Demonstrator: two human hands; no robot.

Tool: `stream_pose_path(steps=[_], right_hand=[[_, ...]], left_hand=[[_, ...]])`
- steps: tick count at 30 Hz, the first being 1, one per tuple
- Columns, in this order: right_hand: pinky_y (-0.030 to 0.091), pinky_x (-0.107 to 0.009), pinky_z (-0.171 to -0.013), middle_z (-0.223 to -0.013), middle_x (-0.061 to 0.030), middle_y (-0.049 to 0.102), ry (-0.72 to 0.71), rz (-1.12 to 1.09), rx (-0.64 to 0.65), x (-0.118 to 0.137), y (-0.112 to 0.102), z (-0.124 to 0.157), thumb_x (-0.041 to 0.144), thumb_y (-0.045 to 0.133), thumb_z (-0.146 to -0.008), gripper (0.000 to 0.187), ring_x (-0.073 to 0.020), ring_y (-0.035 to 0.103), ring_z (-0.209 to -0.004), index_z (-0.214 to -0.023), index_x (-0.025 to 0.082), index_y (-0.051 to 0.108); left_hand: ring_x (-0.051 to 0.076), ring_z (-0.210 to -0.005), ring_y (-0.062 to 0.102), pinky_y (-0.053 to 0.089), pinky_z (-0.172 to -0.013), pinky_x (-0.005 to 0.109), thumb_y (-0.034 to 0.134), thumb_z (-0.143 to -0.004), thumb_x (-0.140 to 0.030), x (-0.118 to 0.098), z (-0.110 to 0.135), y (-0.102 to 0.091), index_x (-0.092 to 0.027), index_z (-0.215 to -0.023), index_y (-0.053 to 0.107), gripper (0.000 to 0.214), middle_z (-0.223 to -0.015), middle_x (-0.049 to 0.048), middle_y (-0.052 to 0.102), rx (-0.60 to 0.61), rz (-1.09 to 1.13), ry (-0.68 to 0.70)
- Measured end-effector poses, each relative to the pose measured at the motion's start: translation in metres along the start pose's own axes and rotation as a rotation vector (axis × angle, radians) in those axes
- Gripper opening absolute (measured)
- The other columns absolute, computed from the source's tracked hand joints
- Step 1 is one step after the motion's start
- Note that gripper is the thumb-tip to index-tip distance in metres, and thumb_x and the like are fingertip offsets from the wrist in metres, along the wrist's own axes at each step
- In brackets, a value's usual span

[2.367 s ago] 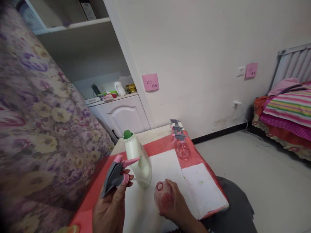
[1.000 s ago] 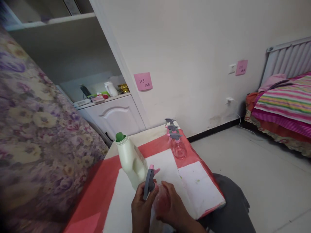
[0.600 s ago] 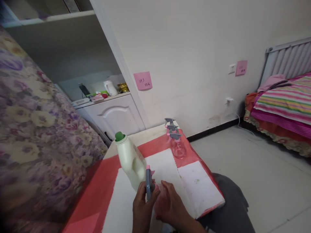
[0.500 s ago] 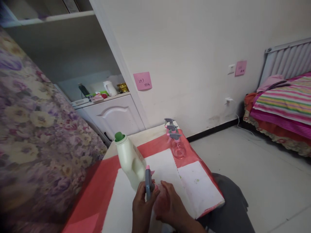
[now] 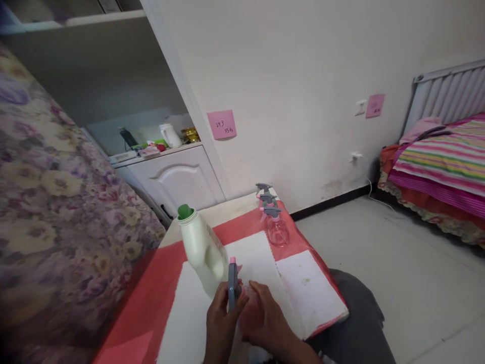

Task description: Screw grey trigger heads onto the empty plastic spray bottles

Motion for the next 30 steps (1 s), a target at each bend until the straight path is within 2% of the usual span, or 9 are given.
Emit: stream_pose_path(steps=[4,7,10,12,15,18,22,24,30], right_hand=[[0.037,-0.050,-0.114,-0.141,-0.0110,0.050,0.018,-0.014,0.000,0.003,0.001,0.001,0.012,0.081,-0.052,0.097,-0.0315,0.048,-0.134,-0.138,0.027,0.038],[0.036,-0.050,-0.115,-0.145,-0.0119,0.048,-0.002,-0.024,0.009,0.007,-0.002,0.004,0.017,0.079,-0.061,0.091,-0.0307,0.047,-0.136,-0.141,0.027,0.036],[0.032,-0.048,-0.118,-0.150,-0.0107,0.043,-0.045,-0.041,0.009,0.025,-0.012,0.005,0.027,0.070,-0.076,0.075,-0.0289,0.041,-0.141,-0.143,0.028,0.037],[0.037,-0.044,-0.114,-0.141,-0.0095,0.051,-0.079,-0.007,-0.048,0.045,-0.019,0.001,0.029,0.064,-0.083,0.056,-0.0271,0.047,-0.134,-0.136,0.028,0.047],[0.048,-0.036,-0.098,-0.114,-0.0065,0.062,-0.104,0.031,-0.095,0.080,-0.019,-0.009,0.027,0.066,-0.080,0.034,-0.0241,0.060,-0.111,-0.114,0.026,0.062],[0.049,-0.032,-0.085,-0.097,-0.0022,0.063,-0.072,0.026,-0.123,0.101,-0.012,-0.019,0.016,0.061,-0.074,0.028,-0.0197,0.061,-0.092,-0.100,0.024,0.066],[0.046,-0.029,-0.076,-0.083,0.0008,0.059,-0.006,0.084,-0.166,0.105,-0.008,-0.026,0.007,0.057,-0.064,0.027,-0.0179,0.057,-0.080,-0.085,0.021,0.065],[0.044,-0.029,-0.072,-0.080,0.0014,0.056,-0.001,0.111,-0.145,0.104,-0.008,-0.029,0.006,0.056,-0.062,0.024,-0.0174,0.055,-0.076,-0.080,0.021,0.063],[0.043,-0.030,-0.075,-0.083,-0.0004,0.057,-0.064,0.156,-0.004,0.103,-0.007,-0.033,0.009,0.056,-0.072,0.018,-0.0190,0.056,-0.082,-0.083,0.021,0.064]], left_hand=[[0.021,-0.083,0.065,0.052,-0.077,0.029,0.075,-0.074,-0.043,0.003,0.001,0.001,-0.022,-0.088,0.068,0.026,-0.084,0.0007,0.070,0.002,0.037,-0.024],[0.020,-0.079,0.064,0.052,-0.074,0.029,0.074,-0.075,-0.045,0.006,0.003,0.003,-0.022,-0.086,0.066,0.026,-0.081,0.0004,0.068,-0.012,0.035,-0.019],[0.020,-0.081,0.064,0.052,-0.077,0.030,0.070,-0.078,-0.045,0.007,0.005,0.005,-0.022,-0.089,0.066,0.026,-0.083,0.0010,0.067,-0.008,0.033,0.002],[0.021,-0.083,0.065,0.052,-0.079,0.030,0.069,-0.079,-0.044,0.007,0.005,0.006,-0.023,-0.092,0.066,0.025,-0.086,0.0016,0.068,0.000,0.036,0.016],[0.021,-0.084,0.065,0.052,-0.078,0.030,0.069,-0.079,-0.043,0.007,0.004,0.006,-0.023,-0.092,0.066,0.024,-0.088,0.0015,0.069,0.019,0.054,0.031],[0.021,-0.082,0.066,0.052,-0.075,0.029,0.067,-0.080,-0.042,0.008,0.005,0.006,-0.023,-0.093,0.065,0.022,-0.091,0.0018,0.070,0.041,0.063,0.040],[0.021,-0.085,0.066,0.053,-0.075,0.029,0.062,-0.083,-0.036,0.010,0.008,0.006,-0.023,-0.093,0.064,0.017,-0.092,0.0025,0.069,0.047,0.038,0.084],[0.022,-0.089,0.066,0.054,-0.079,0.029,0.062,-0.083,-0.034,0.013,0.008,0.006,-0.023,-0.095,0.065,0.017,-0.095,0.0034,0.069,0.033,0.021,0.099],[0.025,-0.091,0.068,0.055,-0.082,0.033,0.064,-0.079,-0.040,0.019,0.008,0.008,-0.023,-0.100,0.065,0.027,-0.095,0.0049,0.070,0.016,0.125,0.117]])
Point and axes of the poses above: each hand's wrist, its own z-axis away from the middle knuckle, its own y-axis out of the palm, x = y × z, the point moved 7 cm from there along -z, towards the middle knuckle
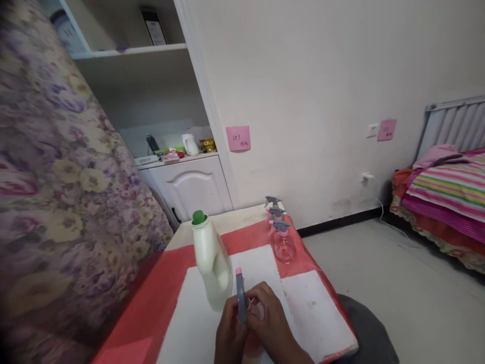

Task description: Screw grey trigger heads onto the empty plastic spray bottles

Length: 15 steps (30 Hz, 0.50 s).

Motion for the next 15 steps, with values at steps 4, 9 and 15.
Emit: stream_pose_path(steps=[4,9,15], right_hand=[[0.044,-0.029,-0.076,-0.086,-0.0006,0.058,-0.028,-0.022,0.014,-0.005,0.000,0.002,0.013,0.059,-0.078,0.016,-0.0189,0.056,-0.084,-0.088,0.022,0.066],[0.046,-0.030,-0.078,-0.088,-0.0017,0.061,-0.034,-0.006,0.005,-0.006,0.001,0.001,0.020,0.061,-0.082,0.010,-0.0196,0.058,-0.086,-0.090,0.021,0.067],[0.046,-0.031,-0.079,-0.088,-0.0025,0.063,-0.042,0.019,-0.006,0.000,0.002,0.001,0.026,0.061,-0.084,0.008,-0.0206,0.060,-0.087,-0.088,0.021,0.066]], left_hand=[[0.026,-0.097,0.067,0.054,-0.087,0.036,0.065,-0.080,-0.041,0.010,0.002,0.000,-0.023,-0.103,0.065,0.030,-0.101,0.0065,0.071,0.035,-0.020,-0.026],[0.030,-0.124,0.057,0.044,-0.107,0.043,0.064,-0.080,-0.051,0.020,0.005,-0.012,-0.022,-0.127,0.056,0.056,-0.132,0.0112,0.063,0.038,0.141,-0.092],[0.025,-0.093,0.066,0.053,-0.087,0.037,0.060,-0.082,-0.058,-0.016,-0.012,-0.014,-0.019,-0.095,0.070,0.042,-0.095,0.0062,0.074,0.001,0.135,-0.195]])
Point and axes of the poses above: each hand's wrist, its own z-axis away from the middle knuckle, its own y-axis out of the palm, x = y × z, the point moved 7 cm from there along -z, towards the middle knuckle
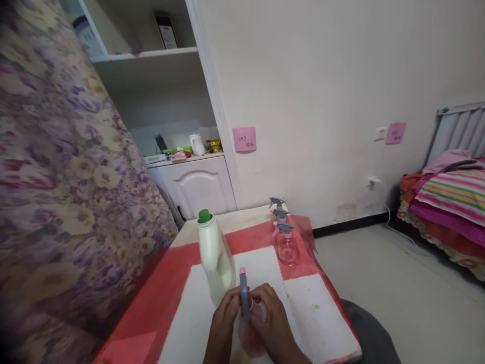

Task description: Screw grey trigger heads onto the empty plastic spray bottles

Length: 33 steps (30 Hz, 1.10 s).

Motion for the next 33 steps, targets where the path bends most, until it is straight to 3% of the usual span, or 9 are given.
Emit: stream_pose_path(steps=[2,5,13,19,24,33], right_hand=[[0.047,-0.031,-0.079,-0.088,-0.0025,0.063,0.006,-0.002,-0.006,-0.001,0.000,0.000,0.027,0.061,-0.085,0.007,-0.0209,0.060,-0.087,-0.087,0.021,0.064],[0.046,-0.032,-0.079,-0.088,-0.0024,0.063,0.020,-0.009,-0.009,-0.003,-0.001,0.001,0.027,0.061,-0.085,0.006,-0.0210,0.060,-0.087,-0.086,0.021,0.062],[0.046,-0.031,-0.079,-0.088,-0.0019,0.062,0.055,-0.003,-0.037,-0.004,-0.001,0.003,0.024,0.061,-0.084,0.004,-0.0206,0.060,-0.086,-0.086,0.021,0.062],[0.047,-0.033,-0.083,-0.091,-0.0025,0.063,0.062,-0.074,0.004,0.001,-0.002,-0.002,0.024,0.060,-0.084,0.011,-0.0213,0.060,-0.090,-0.092,0.021,0.066],[0.047,-0.033,-0.083,-0.090,-0.0021,0.063,0.085,-0.104,0.030,0.002,-0.003,-0.007,0.021,0.062,-0.081,0.006,-0.0218,0.060,-0.091,-0.086,0.021,0.066],[0.044,-0.034,-0.080,-0.088,-0.0026,0.059,0.003,0.032,-0.095,-0.010,-0.002,0.001,0.036,0.057,-0.088,0.014,-0.0218,0.056,-0.087,-0.085,0.023,0.058]], left_hand=[[0.023,-0.079,0.066,0.054,-0.074,0.033,0.067,-0.074,-0.062,-0.007,-0.005,0.005,-0.018,-0.083,0.069,0.045,-0.079,0.0041,0.072,-0.038,0.017,-0.024],[0.021,-0.071,0.064,0.052,-0.066,0.030,0.074,-0.067,-0.060,-0.007,-0.008,0.012,-0.017,-0.078,0.067,0.044,-0.071,0.0025,0.069,-0.040,0.056,-0.054],[0.017,-0.070,0.058,0.048,-0.066,0.027,0.072,-0.072,-0.055,0.004,-0.009,0.012,-0.018,-0.073,0.063,0.037,-0.071,-0.0008,0.063,-0.051,0.092,-0.051],[0.018,-0.073,0.057,0.046,-0.067,0.028,0.072,-0.073,-0.049,-0.012,-0.013,0.014,-0.019,-0.067,0.056,0.034,-0.079,0.0012,0.062,0.015,0.015,-0.052],[0.018,-0.074,0.056,0.046,-0.069,0.029,0.072,-0.072,-0.044,-0.020,-0.016,0.013,-0.020,-0.064,0.052,0.032,-0.081,0.0009,0.061,0.029,-0.018,-0.088],[0.018,-0.073,0.057,0.048,-0.066,0.029,0.070,-0.069,-0.058,-0.009,-0.015,0.009,-0.021,-0.064,0.052,0.042,-0.085,0.0029,0.063,-0.032,-0.073,-0.040]])
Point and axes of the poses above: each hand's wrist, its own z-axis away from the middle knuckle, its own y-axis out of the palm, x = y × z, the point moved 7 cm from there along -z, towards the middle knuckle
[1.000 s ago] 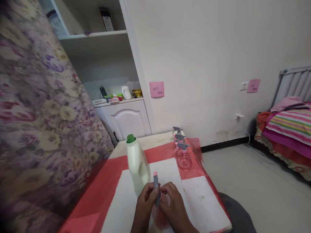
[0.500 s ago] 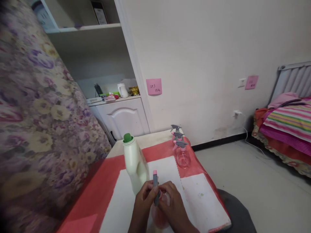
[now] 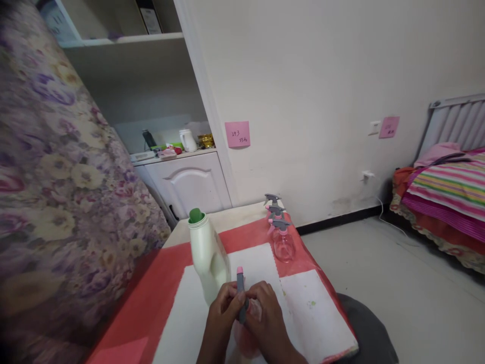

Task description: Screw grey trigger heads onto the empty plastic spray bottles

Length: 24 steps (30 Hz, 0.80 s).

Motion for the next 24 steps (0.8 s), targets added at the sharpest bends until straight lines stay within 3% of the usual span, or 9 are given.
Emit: stream_pose_path(steps=[3,10,18,24], right_hand=[[0.044,-0.034,-0.080,-0.088,-0.0026,0.058,0.003,-0.001,-0.022,0.001,0.001,0.003,0.045,0.054,-0.091,0.022,-0.0216,0.056,-0.086,-0.086,0.023,0.058],[0.044,-0.035,-0.081,-0.091,-0.0039,0.062,0.006,-0.049,0.122,0.011,0.004,-0.002,0.049,0.051,-0.092,0.029,-0.0225,0.057,-0.090,-0.087,0.023,0.061],[0.044,-0.035,-0.076,-0.082,-0.0019,0.055,0.118,0.017,-0.053,0.000,0.002,-0.001,0.051,0.055,-0.086,0.029,-0.0222,0.054,-0.080,-0.078,0.023,0.051],[0.047,-0.037,-0.085,-0.094,-0.0054,0.060,0.052,-0.097,0.081,0.011,0.004,0.000,0.045,0.050,-0.091,0.024,-0.0230,0.059,-0.092,-0.089,0.022,0.058]], left_hand=[[0.020,-0.076,0.058,0.049,-0.069,0.030,0.069,-0.071,-0.057,0.003,0.000,-0.002,-0.021,-0.065,0.053,0.040,-0.083,0.0027,0.062,-0.008,-0.021,0.022],[0.021,-0.079,0.059,0.052,-0.072,0.032,0.070,-0.072,-0.055,-0.006,0.001,-0.005,-0.021,-0.065,0.057,0.037,-0.080,0.0016,0.059,-0.047,-0.061,0.093],[0.021,-0.080,0.058,0.052,-0.072,0.032,0.069,-0.073,-0.054,-0.003,0.001,-0.004,-0.022,-0.066,0.054,0.036,-0.082,0.0008,0.057,-0.035,-0.072,0.088],[0.022,-0.083,0.058,0.050,-0.079,0.035,0.067,-0.074,-0.050,-0.009,0.001,-0.004,-0.023,-0.066,0.051,0.033,-0.085,0.0016,0.055,-0.001,-0.109,0.082]])
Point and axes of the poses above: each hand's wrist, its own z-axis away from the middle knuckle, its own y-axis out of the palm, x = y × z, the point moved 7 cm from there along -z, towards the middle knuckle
